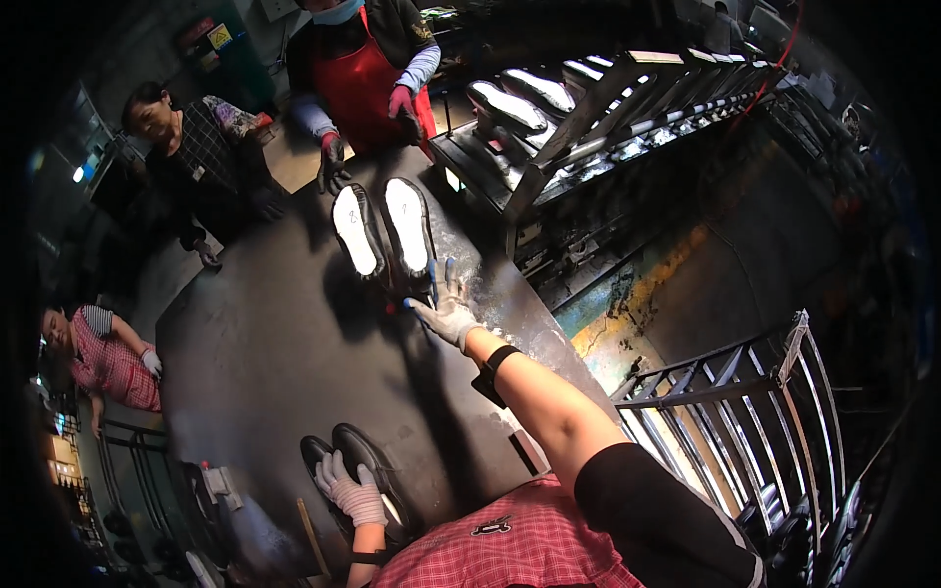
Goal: The recorder applies adhesive or pre-formed soles to the bottom of shoe uppers at a metal workbench in a factory setting.
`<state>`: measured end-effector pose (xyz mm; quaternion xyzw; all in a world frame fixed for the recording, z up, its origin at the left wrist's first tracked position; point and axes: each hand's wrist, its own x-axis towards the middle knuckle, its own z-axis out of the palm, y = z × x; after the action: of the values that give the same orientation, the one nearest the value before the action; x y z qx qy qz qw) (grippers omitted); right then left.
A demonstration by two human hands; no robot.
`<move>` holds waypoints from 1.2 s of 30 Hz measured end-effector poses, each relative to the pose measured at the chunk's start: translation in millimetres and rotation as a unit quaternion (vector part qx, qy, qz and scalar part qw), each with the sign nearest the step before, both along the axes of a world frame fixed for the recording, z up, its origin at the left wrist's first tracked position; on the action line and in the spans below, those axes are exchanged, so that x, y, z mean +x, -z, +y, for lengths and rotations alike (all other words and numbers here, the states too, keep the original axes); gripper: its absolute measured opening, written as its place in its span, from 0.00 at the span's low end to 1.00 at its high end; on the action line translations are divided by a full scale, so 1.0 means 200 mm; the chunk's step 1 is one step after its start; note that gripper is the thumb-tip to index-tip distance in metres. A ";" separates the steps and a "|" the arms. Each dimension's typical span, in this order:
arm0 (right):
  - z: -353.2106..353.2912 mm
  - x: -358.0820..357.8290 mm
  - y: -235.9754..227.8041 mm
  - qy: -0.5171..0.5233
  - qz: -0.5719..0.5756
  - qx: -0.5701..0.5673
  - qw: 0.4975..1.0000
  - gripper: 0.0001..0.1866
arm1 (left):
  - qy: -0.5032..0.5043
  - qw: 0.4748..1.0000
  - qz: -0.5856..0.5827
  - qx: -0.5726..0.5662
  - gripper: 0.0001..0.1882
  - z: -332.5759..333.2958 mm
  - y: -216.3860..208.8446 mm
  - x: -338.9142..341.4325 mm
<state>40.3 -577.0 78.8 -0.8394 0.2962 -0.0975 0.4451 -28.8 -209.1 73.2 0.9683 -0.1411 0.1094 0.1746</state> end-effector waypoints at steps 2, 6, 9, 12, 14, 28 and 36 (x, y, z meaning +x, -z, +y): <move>0.10 -0.14 0.14 -0.056 0.013 -0.105 0.993 0.49 | -0.096 0.993 0.059 0.045 0.28 0.08 0.02 0.01; 0.34 -0.72 0.31 -0.135 0.151 -0.151 0.967 0.44 | -0.198 0.942 0.215 0.165 0.37 0.24 -0.03 0.01; 0.39 -1.11 0.51 -0.081 0.131 -0.214 0.965 0.42 | -0.203 0.929 0.275 0.142 0.42 0.32 0.04 -0.02; 0.39 -1.25 0.51 -0.110 0.132 -0.279 0.945 0.42 | -0.161 0.948 0.274 0.019 0.43 0.35 0.11 -0.04; 0.37 -1.21 0.48 -0.119 0.130 -0.274 0.945 0.42 | -0.158 0.950 0.270 0.012 0.43 0.32 0.12 -0.01; -0.52 0.66 0.29 -0.131 0.199 -0.254 0.937 0.25 | -0.153 0.987 -0.003 0.043 0.29 0.36 0.06 0.19; -0.96 1.44 0.29 -0.097 0.337 -0.332 0.876 0.26 | -0.281 0.921 0.074 -0.258 0.26 0.51 0.02 0.59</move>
<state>329.0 -769.7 20.7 -0.9444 0.2955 0.1428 0.0207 89.1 -107.0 68.3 0.8949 0.1833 0.1144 0.3905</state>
